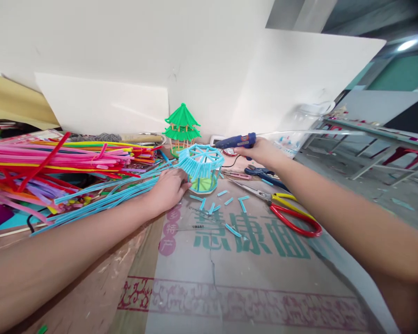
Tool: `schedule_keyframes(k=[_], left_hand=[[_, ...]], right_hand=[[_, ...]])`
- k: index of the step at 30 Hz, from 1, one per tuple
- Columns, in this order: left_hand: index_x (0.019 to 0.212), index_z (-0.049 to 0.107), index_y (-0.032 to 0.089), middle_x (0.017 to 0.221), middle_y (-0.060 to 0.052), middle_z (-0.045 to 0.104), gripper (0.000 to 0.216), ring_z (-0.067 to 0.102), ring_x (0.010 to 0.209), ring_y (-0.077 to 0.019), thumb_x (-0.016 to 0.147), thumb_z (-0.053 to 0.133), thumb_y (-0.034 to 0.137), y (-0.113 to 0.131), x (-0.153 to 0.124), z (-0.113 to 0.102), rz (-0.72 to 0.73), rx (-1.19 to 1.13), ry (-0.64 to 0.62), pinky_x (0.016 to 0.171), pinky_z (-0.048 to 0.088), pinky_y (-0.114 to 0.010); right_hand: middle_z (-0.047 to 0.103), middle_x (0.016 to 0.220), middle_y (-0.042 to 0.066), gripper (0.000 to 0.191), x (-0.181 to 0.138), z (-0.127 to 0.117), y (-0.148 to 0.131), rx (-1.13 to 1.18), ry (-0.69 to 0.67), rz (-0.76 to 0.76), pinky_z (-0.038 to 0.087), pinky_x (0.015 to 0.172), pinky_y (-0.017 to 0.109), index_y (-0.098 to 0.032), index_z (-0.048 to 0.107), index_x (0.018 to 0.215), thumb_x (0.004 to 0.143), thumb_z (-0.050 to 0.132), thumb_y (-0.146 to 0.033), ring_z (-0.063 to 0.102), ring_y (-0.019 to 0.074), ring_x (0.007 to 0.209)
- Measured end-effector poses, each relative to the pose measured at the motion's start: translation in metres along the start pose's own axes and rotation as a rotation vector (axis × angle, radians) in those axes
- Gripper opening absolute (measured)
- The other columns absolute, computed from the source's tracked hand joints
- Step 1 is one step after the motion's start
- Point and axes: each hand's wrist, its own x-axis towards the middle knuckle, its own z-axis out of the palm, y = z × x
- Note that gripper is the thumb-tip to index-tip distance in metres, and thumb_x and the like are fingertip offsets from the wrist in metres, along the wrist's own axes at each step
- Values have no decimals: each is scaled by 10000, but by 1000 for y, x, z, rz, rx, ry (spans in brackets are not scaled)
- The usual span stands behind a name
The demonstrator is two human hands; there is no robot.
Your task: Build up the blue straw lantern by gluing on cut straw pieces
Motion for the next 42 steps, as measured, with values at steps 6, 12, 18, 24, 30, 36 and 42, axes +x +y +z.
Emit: schedule_keyframes(k=[6,12,18,24,30,36,42], left_hand=[[885,614,161,939,-103,654,176,605,1017,-276,943,512,293,0,0,-1,-3,2,-12,927,434,-422],[950,604,162,1028,-116,663,175,601,1051,-284,944,497,300,-3,0,0,-1,1,-5,941,431,-440],[932,612,159,1042,-121,668,179,602,1048,-281,941,486,287,-3,0,1,6,-14,10,934,432,-436],[936,613,159,1044,-123,669,187,603,1047,-284,939,486,296,-2,0,0,2,-16,9,926,436,-439],[933,615,157,1025,-123,672,194,606,1040,-284,944,481,296,-2,0,-1,12,2,4,912,441,-434],[908,618,157,984,-123,675,199,611,1020,-291,943,484,300,1,0,-4,15,25,-2,905,446,-435],[921,613,167,1006,-115,672,182,605,1028,-283,939,485,296,-1,0,-3,17,-8,7,911,439,-432]], right_hand=[[715,805,62,207,32,41,32,66,-99,57,444,551,238,-125,690,966,820,701,-271,584,135,634],[709,788,59,239,29,49,45,-45,-162,40,435,516,228,-128,671,1033,874,630,-302,580,117,575],[743,988,116,369,12,19,40,-275,-101,-67,475,780,311,-150,701,1075,758,740,-335,665,227,855],[748,998,113,218,-42,6,15,-465,-94,-370,457,825,371,-197,760,939,879,588,-317,658,277,946],[740,906,62,179,-77,22,-5,-215,-324,-452,465,733,316,-202,750,926,878,604,-292,655,200,795],[698,871,49,123,-88,38,-1,-226,-389,-462,445,708,306,-220,712,884,890,591,-243,622,186,789],[658,794,26,73,-100,35,-21,150,-278,-379,473,673,316,-214,557,848,905,544,-260,600,164,697]])
